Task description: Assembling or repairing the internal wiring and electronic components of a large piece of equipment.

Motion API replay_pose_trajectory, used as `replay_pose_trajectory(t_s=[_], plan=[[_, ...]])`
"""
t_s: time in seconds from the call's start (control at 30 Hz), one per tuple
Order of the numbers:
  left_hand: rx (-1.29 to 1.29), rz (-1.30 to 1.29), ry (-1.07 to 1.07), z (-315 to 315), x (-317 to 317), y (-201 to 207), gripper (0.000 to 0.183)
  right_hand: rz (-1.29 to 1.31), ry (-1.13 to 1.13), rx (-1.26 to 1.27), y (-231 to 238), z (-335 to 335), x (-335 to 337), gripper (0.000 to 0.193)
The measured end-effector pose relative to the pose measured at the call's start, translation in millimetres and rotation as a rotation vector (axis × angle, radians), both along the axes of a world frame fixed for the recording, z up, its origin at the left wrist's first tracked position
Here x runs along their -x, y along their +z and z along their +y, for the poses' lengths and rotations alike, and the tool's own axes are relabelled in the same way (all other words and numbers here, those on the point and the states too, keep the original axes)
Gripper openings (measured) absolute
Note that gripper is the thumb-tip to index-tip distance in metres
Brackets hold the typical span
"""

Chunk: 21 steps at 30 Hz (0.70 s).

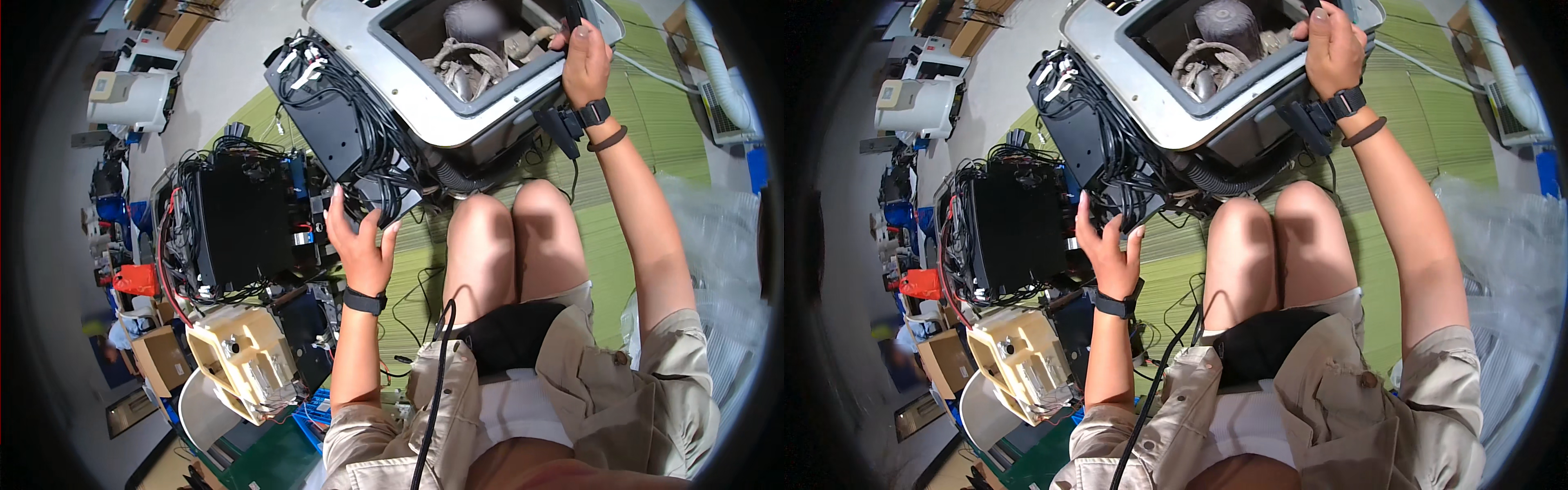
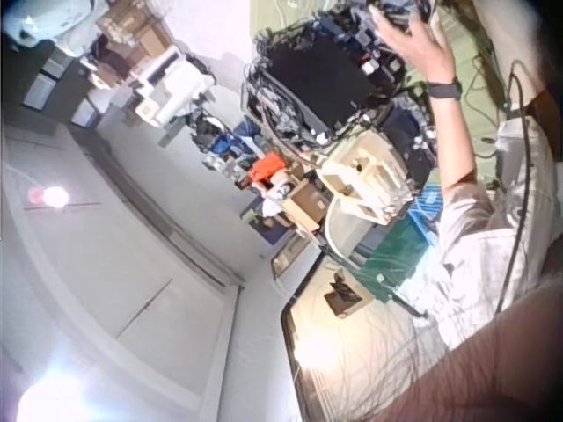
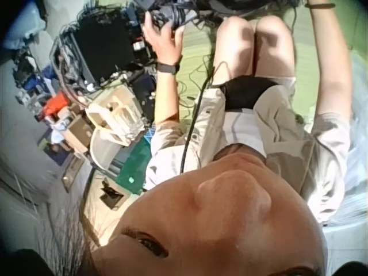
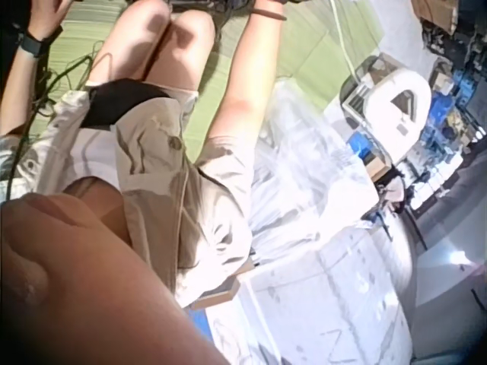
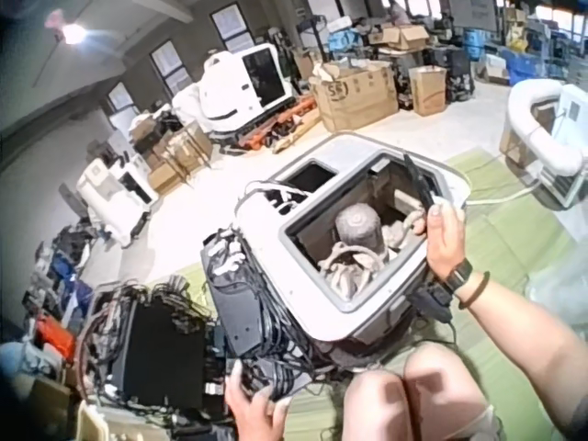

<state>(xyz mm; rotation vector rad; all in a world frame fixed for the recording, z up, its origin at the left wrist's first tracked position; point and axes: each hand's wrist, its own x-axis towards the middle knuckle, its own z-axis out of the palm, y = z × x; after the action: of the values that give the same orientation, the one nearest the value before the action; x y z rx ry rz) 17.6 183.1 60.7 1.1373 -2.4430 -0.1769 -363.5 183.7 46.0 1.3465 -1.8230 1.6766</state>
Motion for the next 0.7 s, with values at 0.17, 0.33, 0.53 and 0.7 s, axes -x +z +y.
replay_pose_trajectory(t_s=[0.17,0.33,0.53,0.7], plan=[[0.107,-0.012,-0.01,-0.8,-0.3,-5.3,0.03,0.022,0.058,0.082,7.2,-3.0,-5.3,0.038],[0.101,0.014,-0.12,-9.2,0.8,-10.8,0.031,-0.241,0.138,0.208,4.2,-7.5,-10.6,0.028],[0.103,0.015,-0.163,-10.8,13.0,-15.4,0.029,-0.223,0.253,0.124,9.2,-17.3,5.2,0.03],[0.094,0.087,-0.256,-15.0,37.4,-18.8,0.031,-0.122,0.148,0.044,11.1,-37.1,33.8,0.029]])
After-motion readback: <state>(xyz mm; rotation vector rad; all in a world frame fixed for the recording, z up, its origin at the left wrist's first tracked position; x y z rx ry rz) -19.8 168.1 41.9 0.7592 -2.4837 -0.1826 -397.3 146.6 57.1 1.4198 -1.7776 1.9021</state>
